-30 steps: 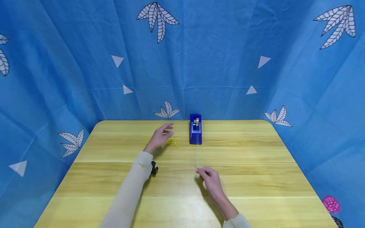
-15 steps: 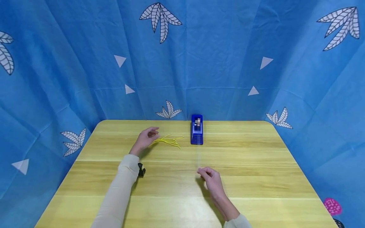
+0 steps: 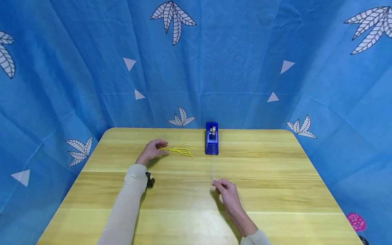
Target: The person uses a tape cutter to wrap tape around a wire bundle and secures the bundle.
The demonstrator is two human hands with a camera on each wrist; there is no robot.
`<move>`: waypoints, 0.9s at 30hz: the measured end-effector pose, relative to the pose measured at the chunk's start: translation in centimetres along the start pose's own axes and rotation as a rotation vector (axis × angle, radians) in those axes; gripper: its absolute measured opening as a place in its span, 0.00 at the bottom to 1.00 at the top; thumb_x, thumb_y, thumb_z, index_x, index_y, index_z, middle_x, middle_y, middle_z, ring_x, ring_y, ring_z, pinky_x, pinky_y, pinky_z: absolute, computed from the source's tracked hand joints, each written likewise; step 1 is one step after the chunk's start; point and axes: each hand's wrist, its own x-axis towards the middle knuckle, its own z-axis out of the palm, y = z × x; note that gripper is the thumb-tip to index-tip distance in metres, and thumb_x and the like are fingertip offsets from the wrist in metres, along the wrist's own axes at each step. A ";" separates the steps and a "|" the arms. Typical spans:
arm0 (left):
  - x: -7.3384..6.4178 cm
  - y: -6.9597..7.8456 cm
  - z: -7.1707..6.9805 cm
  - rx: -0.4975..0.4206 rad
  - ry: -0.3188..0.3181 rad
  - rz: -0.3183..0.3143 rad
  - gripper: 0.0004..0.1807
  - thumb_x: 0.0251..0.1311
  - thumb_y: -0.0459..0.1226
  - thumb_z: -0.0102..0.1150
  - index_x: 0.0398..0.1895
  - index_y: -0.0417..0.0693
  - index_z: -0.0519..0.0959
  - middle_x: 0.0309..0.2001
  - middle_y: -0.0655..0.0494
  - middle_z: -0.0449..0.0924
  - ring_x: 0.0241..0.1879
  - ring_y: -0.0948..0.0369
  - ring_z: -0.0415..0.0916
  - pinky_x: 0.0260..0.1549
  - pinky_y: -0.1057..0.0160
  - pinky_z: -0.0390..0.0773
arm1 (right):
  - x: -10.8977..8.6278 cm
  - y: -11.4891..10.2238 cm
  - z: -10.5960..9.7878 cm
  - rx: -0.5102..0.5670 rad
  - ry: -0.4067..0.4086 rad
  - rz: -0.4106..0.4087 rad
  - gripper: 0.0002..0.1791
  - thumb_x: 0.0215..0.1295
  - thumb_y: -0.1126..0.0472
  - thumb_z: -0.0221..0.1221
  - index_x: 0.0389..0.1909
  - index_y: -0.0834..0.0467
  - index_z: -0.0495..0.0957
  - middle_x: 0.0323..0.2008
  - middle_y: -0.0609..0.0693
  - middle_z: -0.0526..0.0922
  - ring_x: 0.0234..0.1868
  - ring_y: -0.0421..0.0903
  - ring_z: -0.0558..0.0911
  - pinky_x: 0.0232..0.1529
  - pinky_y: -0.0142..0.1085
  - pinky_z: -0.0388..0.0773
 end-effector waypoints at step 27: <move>0.3 -0.3 -0.1 0.132 0.109 -0.100 0.11 0.62 0.35 0.73 0.46 0.44 0.90 0.51 0.43 0.87 0.52 0.47 0.81 0.58 0.47 0.80 | 0.1 0.1 0.0 0.007 0.007 0.006 0.12 0.74 0.59 0.62 0.35 0.65 0.83 0.35 0.48 0.83 0.40 0.42 0.78 0.45 0.31 0.76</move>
